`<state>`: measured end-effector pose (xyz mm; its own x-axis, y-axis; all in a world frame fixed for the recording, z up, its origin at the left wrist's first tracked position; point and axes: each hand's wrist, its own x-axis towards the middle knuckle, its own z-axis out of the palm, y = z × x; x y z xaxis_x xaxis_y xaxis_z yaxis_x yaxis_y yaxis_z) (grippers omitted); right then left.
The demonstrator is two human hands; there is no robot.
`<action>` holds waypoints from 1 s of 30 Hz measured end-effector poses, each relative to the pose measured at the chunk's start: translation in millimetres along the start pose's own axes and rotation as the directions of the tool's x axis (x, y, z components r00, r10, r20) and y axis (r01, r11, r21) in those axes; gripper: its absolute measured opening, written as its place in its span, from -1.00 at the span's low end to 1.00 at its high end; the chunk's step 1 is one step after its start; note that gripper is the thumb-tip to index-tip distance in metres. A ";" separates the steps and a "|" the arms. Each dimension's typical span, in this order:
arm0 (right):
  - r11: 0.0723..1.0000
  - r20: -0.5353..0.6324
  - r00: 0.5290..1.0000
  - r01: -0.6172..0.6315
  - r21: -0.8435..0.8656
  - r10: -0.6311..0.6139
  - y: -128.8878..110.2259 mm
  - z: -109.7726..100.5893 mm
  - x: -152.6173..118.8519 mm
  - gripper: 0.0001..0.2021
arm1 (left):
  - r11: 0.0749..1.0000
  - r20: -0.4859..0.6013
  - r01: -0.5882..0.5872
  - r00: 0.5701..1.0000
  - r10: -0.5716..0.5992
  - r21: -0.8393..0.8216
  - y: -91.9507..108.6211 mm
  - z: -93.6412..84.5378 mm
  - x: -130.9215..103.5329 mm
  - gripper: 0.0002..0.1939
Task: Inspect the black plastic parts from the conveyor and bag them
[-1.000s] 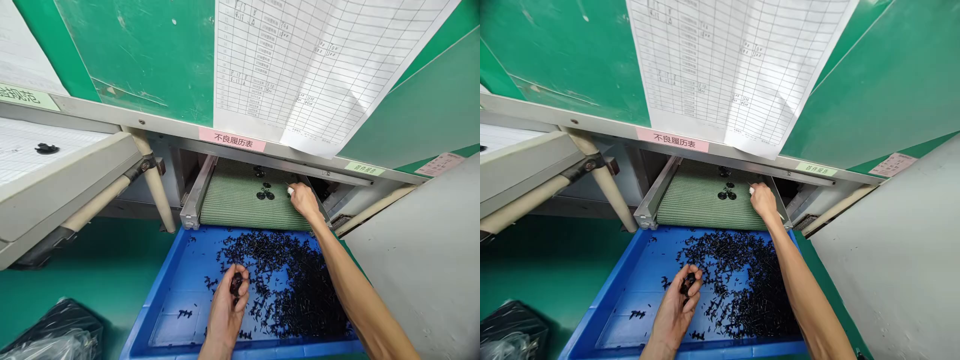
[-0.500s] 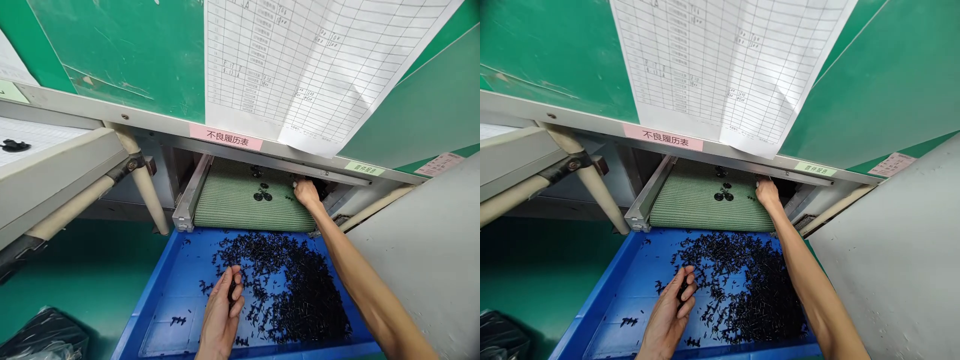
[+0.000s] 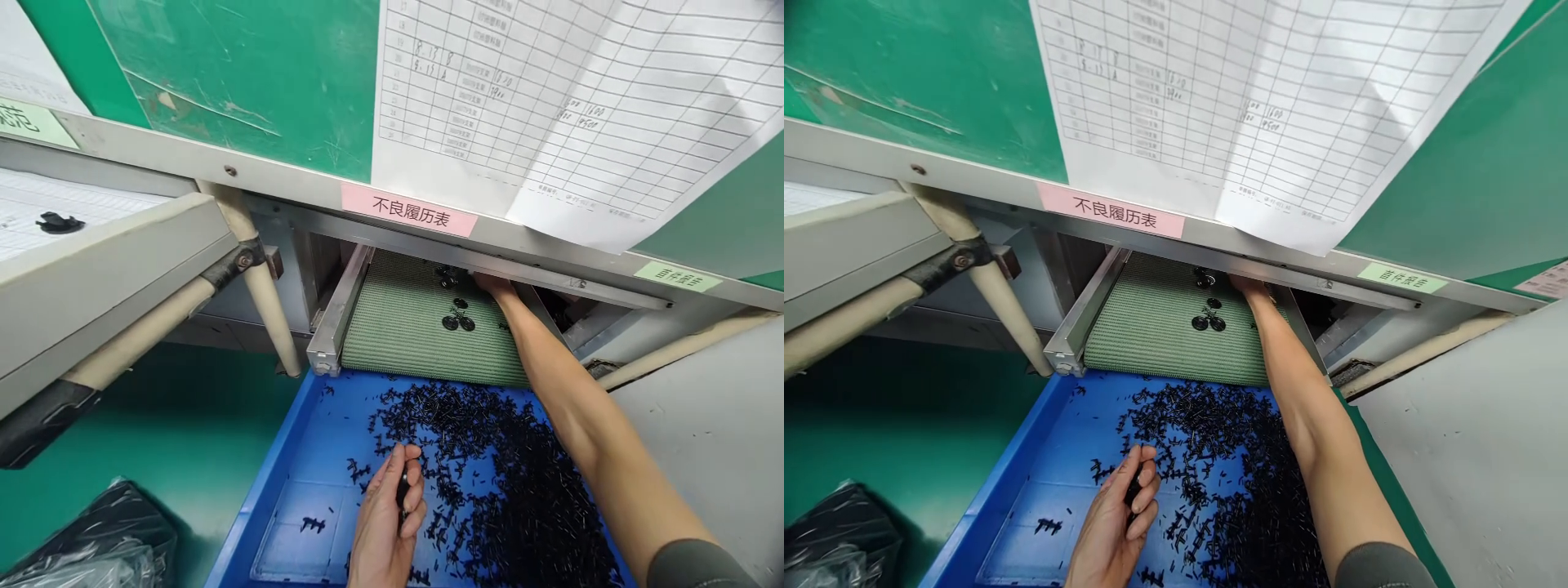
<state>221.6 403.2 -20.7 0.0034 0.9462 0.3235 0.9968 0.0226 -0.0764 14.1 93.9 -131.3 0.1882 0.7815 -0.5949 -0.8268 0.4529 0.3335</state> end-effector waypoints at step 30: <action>0.605 0.176 0.984 -0.128 0.786 -0.020 -97.4 -29.1 -322.1 -0.72 | 0.924 0.153 -0.285 0.956 0.252 0.254 -7.5 5.5 -13.0 -0.56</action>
<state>125.8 86.8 -90.0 -0.0310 0.9876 0.1541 0.5399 0.1463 -0.8289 20.7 82.7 -122.0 0.0520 0.9265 -0.3726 -0.6829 0.3052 0.6637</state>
